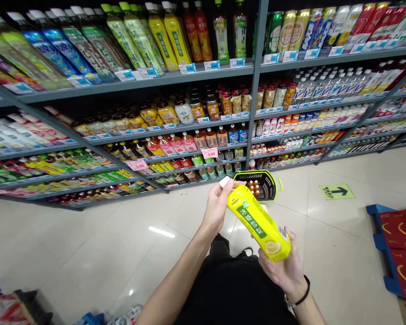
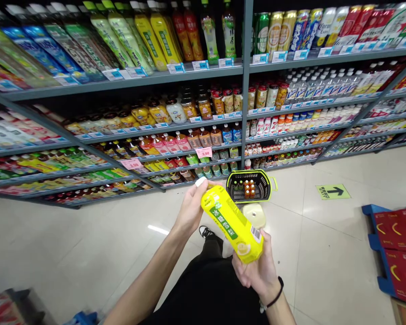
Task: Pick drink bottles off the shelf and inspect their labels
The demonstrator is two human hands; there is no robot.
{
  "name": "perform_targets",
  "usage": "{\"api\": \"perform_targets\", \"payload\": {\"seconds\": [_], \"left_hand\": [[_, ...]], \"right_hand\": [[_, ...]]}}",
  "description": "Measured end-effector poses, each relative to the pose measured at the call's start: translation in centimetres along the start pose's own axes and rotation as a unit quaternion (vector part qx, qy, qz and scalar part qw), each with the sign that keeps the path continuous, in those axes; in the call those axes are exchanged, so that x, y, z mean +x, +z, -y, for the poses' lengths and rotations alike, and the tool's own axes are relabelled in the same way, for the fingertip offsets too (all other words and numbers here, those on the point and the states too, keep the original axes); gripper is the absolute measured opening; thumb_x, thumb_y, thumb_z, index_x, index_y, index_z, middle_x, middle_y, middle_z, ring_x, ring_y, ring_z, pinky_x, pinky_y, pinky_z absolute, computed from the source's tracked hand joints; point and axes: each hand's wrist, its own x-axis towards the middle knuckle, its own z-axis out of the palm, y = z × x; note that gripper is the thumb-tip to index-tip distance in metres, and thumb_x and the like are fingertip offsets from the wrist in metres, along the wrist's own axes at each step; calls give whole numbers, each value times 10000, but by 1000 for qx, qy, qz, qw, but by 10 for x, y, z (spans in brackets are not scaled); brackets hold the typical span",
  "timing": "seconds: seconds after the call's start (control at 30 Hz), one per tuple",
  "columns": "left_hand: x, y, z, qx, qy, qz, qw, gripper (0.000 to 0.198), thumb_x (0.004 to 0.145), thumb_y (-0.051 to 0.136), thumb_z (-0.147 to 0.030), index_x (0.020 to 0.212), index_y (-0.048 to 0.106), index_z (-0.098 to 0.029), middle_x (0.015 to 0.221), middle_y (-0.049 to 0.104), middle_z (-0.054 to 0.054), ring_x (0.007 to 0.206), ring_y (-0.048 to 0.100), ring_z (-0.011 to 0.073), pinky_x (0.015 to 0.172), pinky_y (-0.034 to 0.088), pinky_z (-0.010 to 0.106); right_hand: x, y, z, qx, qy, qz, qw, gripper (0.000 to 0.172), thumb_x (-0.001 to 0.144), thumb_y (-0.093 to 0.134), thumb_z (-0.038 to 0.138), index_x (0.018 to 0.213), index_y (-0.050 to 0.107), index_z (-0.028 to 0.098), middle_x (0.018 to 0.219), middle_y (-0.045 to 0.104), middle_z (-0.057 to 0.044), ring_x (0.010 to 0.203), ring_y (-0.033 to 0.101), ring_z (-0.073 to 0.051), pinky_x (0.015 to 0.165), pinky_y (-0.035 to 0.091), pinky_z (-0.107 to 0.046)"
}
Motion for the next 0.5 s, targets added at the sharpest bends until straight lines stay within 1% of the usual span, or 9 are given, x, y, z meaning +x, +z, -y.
{"api": "perform_targets", "payload": {"seconds": [0.07, 0.13, 0.2, 0.27, 0.33, 0.4, 0.43, 0.47, 0.5], "left_hand": [[1, -2, -2, -7, 11, 41, 999, 478, 882, 788, -587, 1023, 792, -130, 1138, 807, 152, 999, 766, 261, 874, 579, 320], [1, -4, -6, -28, 5, 83, 996, 537, 890, 776, -599, 1157, 770, -133, 1226, 786, 175, 1110, 750, 295, 976, 566, 374], [0, -5, -10, -48, -12, 119, 992, 664, 905, 715, -675, 1296, 725, -138, 1309, 753, 190, 1175, 729, 313, 1048, 540, 416], [-1, -5, -15, -60, -15, 147, 987, 783, 929, 586, -775, 1370, 692, -136, 1355, 728, 198, 1219, 708, 325, 1092, 513, 440], [-3, -5, -19, -67, 3, 168, 983, 860, 944, 463, -833, 1346, 713, -116, 1351, 728, 208, 1273, 679, 342, 1140, 478, 454], [-5, -5, -22, -66, 23, 185, 980, 897, 946, 403, -853, 1285, 749, -98, 1330, 736, 216, 1310, 655, 360, 1177, 443, 465], [-6, -5, -23, -64, 28, 192, 979, 904, 945, 391, -857, 1264, 760, -96, 1319, 741, 215, 1311, 653, 368, 1184, 434, 474], [-6, -6, -23, -61, 30, 199, 978, 907, 944, 383, -859, 1253, 767, -98, 1310, 746, 212, 1306, 655, 372, 1183, 434, 482], [-7, -6, -24, -59, 33, 205, 976, 908, 945, 371, -861, 1246, 771, -103, 1304, 750, 207, 1300, 658, 376, 1180, 436, 488]], "right_hand": [[-1, 0, -2, -44, -14, -18, 999, 714, 923, 595, 789, 1118, 766, 124, 658, 722, -88, 485, 679, -187, 364, 445, -181], [-3, 0, -3, -103, -34, -17, 994, 687, 897, 663, 767, 1136, 763, 130, 765, 749, -112, 601, 727, -224, 438, 518, -230], [-6, 1, -4, -166, -59, -10, 984, 666, 886, 720, 722, 1217, 736, 144, 921, 770, -144, 773, 760, -269, 576, 599, -307], [-7, 0, -5, -222, -77, -13, 972, 665, 864, 804, 635, 1331, 682, 178, 1097, 765, -157, 907, 755, -286, 717, 628, -370], [-6, -5, -8, -269, -96, -32, 958, 711, 836, 882, 510, 1427, 619, 216, 1202, 752, -144, 917, 751, -267, 838, 627, -416], [-4, -11, -11, -311, -116, -61, 941, 775, 821, 916, 392, 1495, 563, 241, 1283, 734, -136, 923, 763, -260, 942, 615, -463], [-3, -15, -13, -330, -127, -77, 932, 809, 817, 921, 350, 1522, 537, 252, 1343, 711, -139, 981, 768, -275, 988, 607, -483], [-1, -18, -16, -350, -140, -94, 921, 842, 815, 920, 321, 1548, 509, 266, 1421, 670, -142, 1088, 755, -299, 1033, 595, -500], [1, -21, -18, -373, -156, -114, 907, 871, 814, 917, 304, 1569, 483, 282, 1507, 609, -141, 1217, 712, -322, 1077, 579, -511]]}}
